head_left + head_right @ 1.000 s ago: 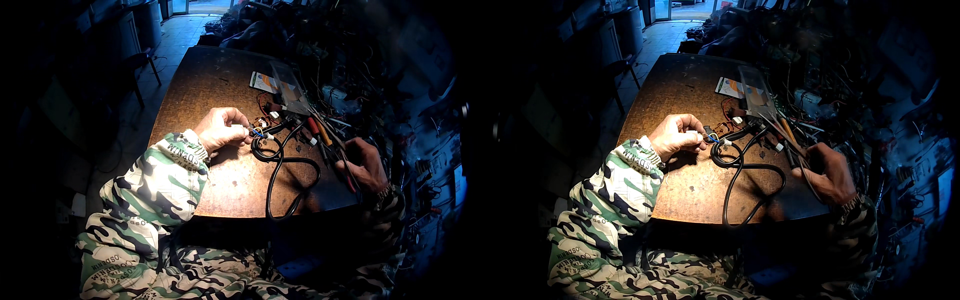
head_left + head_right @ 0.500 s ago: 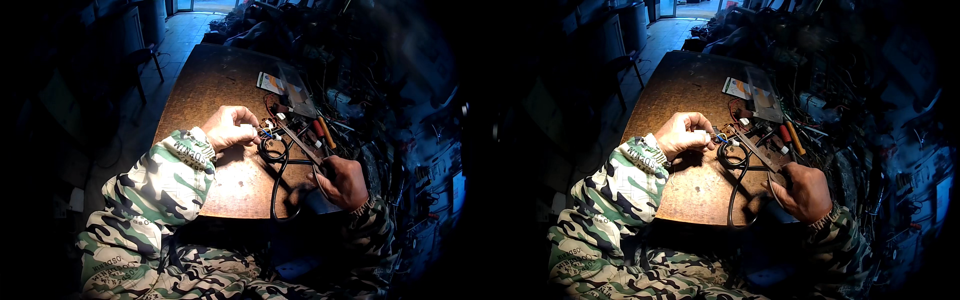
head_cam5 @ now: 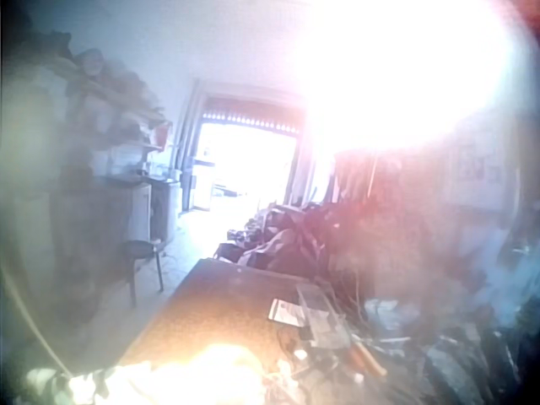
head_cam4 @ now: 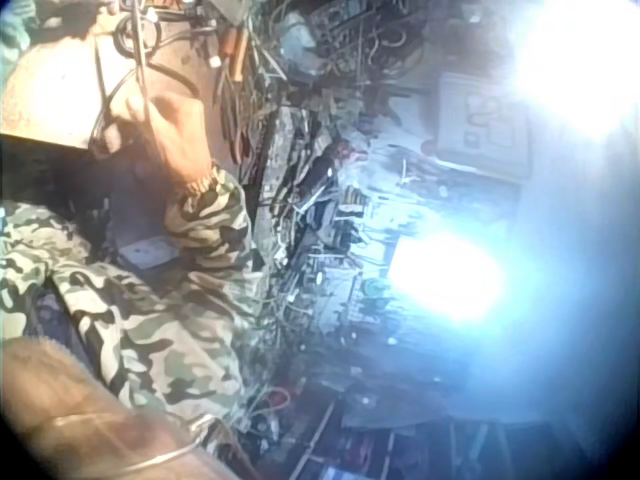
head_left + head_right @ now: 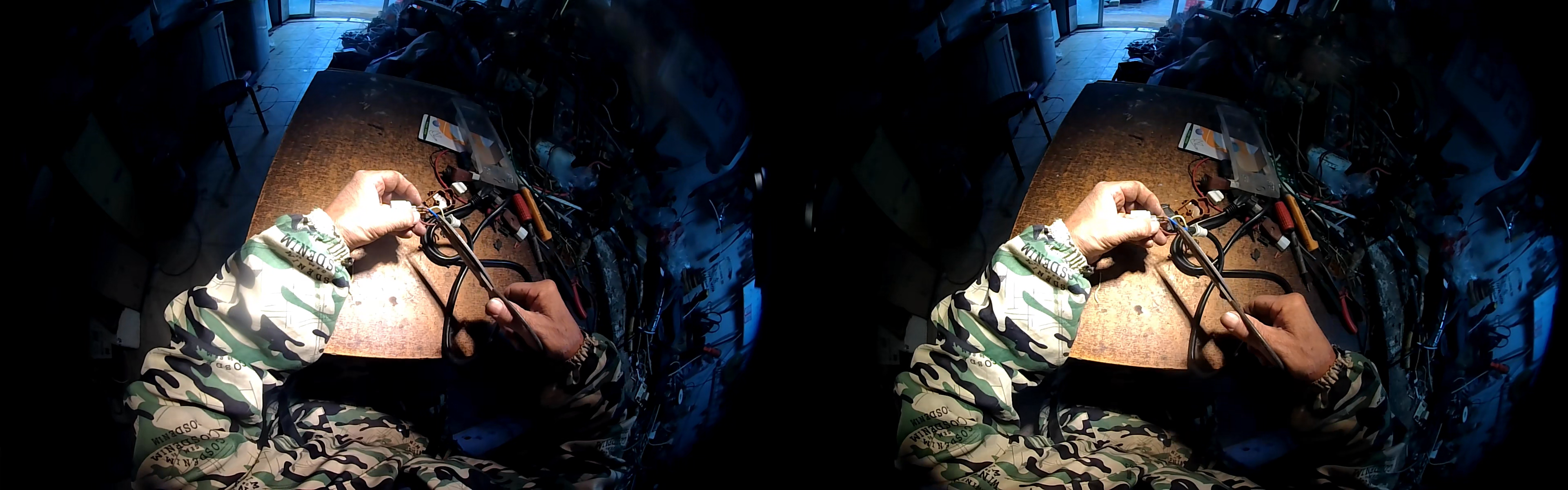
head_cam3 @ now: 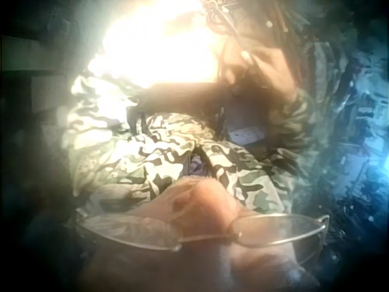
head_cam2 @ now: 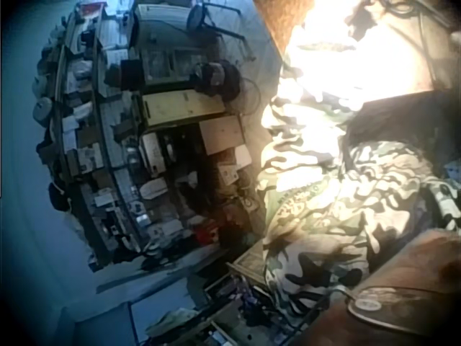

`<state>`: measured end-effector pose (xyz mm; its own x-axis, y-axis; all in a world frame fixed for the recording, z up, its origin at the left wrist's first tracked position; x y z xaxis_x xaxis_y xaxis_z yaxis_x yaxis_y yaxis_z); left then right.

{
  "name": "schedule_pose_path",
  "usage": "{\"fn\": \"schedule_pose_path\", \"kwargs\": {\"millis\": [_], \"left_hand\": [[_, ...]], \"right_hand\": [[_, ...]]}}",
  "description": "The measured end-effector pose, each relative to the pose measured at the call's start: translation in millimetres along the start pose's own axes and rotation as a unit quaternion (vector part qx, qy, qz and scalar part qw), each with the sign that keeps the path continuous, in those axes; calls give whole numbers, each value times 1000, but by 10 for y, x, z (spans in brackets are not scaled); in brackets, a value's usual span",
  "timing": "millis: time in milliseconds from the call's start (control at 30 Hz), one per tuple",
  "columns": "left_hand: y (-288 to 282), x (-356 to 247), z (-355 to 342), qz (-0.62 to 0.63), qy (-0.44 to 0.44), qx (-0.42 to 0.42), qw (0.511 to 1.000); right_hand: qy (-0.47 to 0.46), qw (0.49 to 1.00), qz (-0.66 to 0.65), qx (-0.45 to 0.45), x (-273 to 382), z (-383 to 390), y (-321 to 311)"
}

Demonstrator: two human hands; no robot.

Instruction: The person sits at a workbench and assembles small electrical connectors and wires. They insert wires into a white plastic connector, then attach a black connector and a brown component, manipulating the parts by hand throughout.

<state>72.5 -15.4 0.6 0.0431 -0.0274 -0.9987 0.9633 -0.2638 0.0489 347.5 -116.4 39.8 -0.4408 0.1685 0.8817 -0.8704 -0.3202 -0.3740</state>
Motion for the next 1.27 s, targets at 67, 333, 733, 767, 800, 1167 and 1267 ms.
{"fn": "schedule_pose_path", "kwargs": {"millis": [67,333,733,767,800,1167,1267], "left_hand": [[-3,-8,11,-11,9,-4,1000],[-6,34,-10,-30,49,-7,998],[19,-10,23,-69,74,15,995],[29,-7,34,-73,76,16,994],[37,4,40,-77,78,18,994],[60,0,85,-81,100,53,990],[16,88,22,-134,163,63,975]], "right_hand": [[2,1000,-13,-1,9,-9,6],[-152,969,160,-110,-46,-5,-13],[-287,822,437,-227,-61,15,63],[-286,810,460,-227,-14,24,77],[-285,797,481,-227,27,27,83],[-351,703,584,-205,406,-69,-48],[-372,694,588,-186,393,-178,-121]]}}
Point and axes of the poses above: each hand's wrist, its own z-axis away from the middle knuckle, its own y-axis out of the palm, x = y × z, the point moved 1 cm from there along -z, towards the middle knuckle, and after that the axes turned 7 degrees about -x, right-handed, at the moved point
